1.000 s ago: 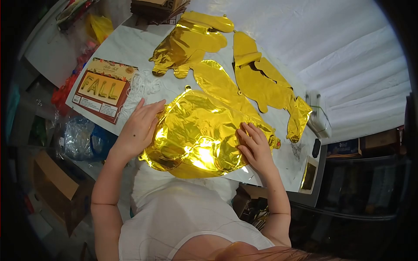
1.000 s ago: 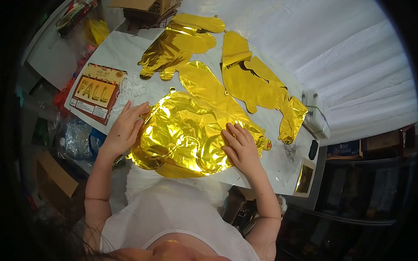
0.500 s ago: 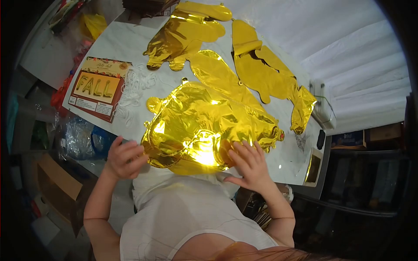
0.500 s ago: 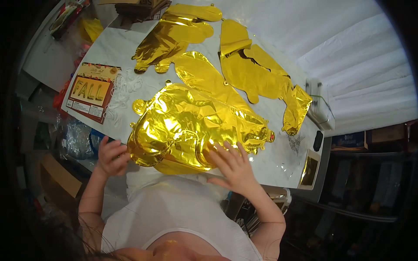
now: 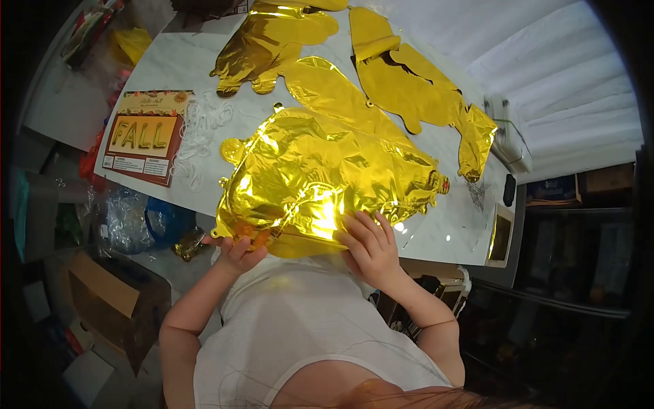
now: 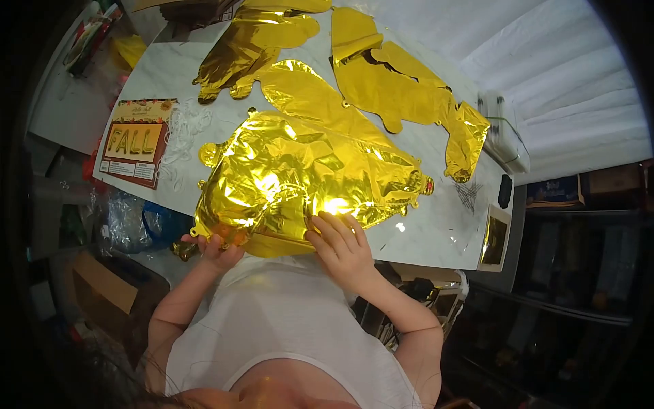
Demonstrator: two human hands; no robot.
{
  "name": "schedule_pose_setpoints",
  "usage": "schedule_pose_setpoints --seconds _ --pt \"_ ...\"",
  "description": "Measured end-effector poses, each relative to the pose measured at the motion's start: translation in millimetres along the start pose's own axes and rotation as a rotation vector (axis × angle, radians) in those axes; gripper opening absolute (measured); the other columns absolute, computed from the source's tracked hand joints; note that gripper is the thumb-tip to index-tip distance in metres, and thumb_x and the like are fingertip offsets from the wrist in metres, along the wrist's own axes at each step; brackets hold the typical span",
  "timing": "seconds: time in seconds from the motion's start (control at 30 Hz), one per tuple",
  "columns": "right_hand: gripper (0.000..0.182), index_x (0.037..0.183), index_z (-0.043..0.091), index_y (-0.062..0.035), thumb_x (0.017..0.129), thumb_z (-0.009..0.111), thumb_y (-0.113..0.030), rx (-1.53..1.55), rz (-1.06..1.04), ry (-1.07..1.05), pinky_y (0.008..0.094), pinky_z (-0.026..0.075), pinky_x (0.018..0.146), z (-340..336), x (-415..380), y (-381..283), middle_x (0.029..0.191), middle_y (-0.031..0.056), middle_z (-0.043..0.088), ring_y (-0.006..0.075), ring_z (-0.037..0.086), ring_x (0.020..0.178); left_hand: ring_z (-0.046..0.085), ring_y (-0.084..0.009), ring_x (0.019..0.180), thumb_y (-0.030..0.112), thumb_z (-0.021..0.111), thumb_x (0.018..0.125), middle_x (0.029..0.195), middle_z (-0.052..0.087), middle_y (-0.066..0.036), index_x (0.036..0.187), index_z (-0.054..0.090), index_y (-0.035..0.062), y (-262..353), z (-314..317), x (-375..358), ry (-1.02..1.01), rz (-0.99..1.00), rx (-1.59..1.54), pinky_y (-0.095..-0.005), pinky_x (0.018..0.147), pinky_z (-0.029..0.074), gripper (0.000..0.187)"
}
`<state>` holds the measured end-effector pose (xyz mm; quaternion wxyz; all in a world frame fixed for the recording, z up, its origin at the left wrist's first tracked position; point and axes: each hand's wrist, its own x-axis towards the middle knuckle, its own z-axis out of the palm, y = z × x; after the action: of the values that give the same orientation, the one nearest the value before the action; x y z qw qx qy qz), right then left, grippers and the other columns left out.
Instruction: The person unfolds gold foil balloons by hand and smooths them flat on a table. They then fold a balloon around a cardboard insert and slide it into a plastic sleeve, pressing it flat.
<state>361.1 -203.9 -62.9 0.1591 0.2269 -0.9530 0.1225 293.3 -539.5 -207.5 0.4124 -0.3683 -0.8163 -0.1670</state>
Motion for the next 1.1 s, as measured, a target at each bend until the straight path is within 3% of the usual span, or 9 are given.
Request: schedule_pose_setpoints --seconds 0.4,0.47,0.5,0.57,0.7,0.77,1.0,1.07,1.1 --pt "0.043 0.119 0.071 -0.0095 0.077 0.078 -0.004 0.116 0.061 0.102 0.0524 0.047 0.111 -2 3 -7 0.134 0.0112 0.069 0.0338 0.065 0.126 0.039 -0.0242 0.153 0.027 0.082 0.094 0.146 0.059 0.012 0.126 0.069 0.0390 1 -9 26 0.095 -0.056 0.045 -0.0755 0.126 -0.012 0.036" --pt "0.043 0.119 0.071 -0.0093 0.076 0.078 -0.003 0.119 0.068 0.110 0.0518 0.048 0.109 -2 4 -7 0.132 0.0110 0.070 0.0335 0.065 0.124 0.051 -0.0206 0.142 0.030 0.085 0.090 0.132 0.068 0.017 0.113 0.077 0.0384 4 -14 46 0.111 -0.018 0.041 -0.0784 0.124 -0.012 0.025" --pt "0.043 0.118 0.072 -0.0090 0.076 0.078 -0.003 0.125 0.076 0.118 0.0513 0.049 0.108 -2 4 -7 0.131 0.0107 0.070 0.0333 0.066 0.123 0.051 -0.0206 0.142 0.030 0.085 0.090 0.132 0.068 0.017 0.113 0.077 0.0384 4 -21 58 0.114 -0.017 0.042 -0.0784 0.124 -0.012 0.025" --pt "0.043 0.118 0.072 -0.0087 0.075 0.078 -0.002 0.127 0.092 0.132 0.0512 0.050 0.106 -3 6 -8 0.130 0.0110 0.070 0.0336 0.066 0.122 0.056 -0.0163 0.132 0.026 0.081 0.089 0.119 0.069 0.017 0.104 0.077 0.0324 4 -34 79 -0.045 0.004 -0.027 -0.0771 0.124 -0.015 0.017" --pt "0.043 0.116 0.072 -0.0071 0.075 0.079 0.001 0.078 0.178 0.145 0.0501 0.051 0.102 -11 8 -4 0.126 0.0116 0.071 0.0350 0.067 0.118 0.062 -0.0154 0.125 0.025 0.079 0.090 0.115 0.074 0.018 0.104 0.079 0.0322 4 -45 90 -0.098 -0.016 -0.048 -0.0788 0.123 -0.013 0.016" --pt "0.042 0.115 0.072 -0.0062 0.075 0.078 0.002 0.065 0.208 0.146 0.0495 0.051 0.102 -16 6 4 0.125 0.0117 0.071 0.0355 0.067 0.117 0.066 -0.0097 0.117 0.027 0.081 0.090 0.115 0.072 0.021 0.104 0.080 0.0343 5 -49 97 -0.117 -0.054 -0.035 -0.0835 0.119 -0.016 0.016" --pt "0.039 0.114 0.072 -0.0052 0.077 0.074 0.005 0.195 0.195 0.042 0.0473 0.054 0.098 -41 17 36 0.123 0.0114 0.072 0.0362 0.068 0.117 0.069 -0.0089 0.114 0.023 0.078 0.093 0.111 0.073 0.018 0.106 0.080 0.0308 -1 -73 125 -0.230 0.036 -0.122 -0.0840 0.118 -0.017 0.016" --pt "0.038 0.113 0.072 -0.0055 0.076 0.073 0.005 0.214 0.166 0.002 0.0463 0.055 0.098 -44 16 43 0.123 0.0107 0.072 0.0355 0.068 0.117 0.070 -0.0083 0.112 0.021 0.078 0.092 0.111 0.073 0.015 0.106 0.080 0.0275 1 -78 131 -0.260 0.067 -0.138 -0.0858 0.120 -0.007 0.016" --pt "0.038 0.113 0.072 -0.0055 0.076 0.073 0.005 0.223 0.141 -0.015 0.0450 0.055 0.097 -45 14 46 0.122 0.0099 0.072 0.0345 0.069 0.116 0.070 -0.0083 0.112 0.021 0.078 0.092 0.111 0.073 0.015 0.106 0.080 0.0275 2 -80 133 -0.261 0.067 -0.138 -0.0858 0.120 -0.007 0.016"
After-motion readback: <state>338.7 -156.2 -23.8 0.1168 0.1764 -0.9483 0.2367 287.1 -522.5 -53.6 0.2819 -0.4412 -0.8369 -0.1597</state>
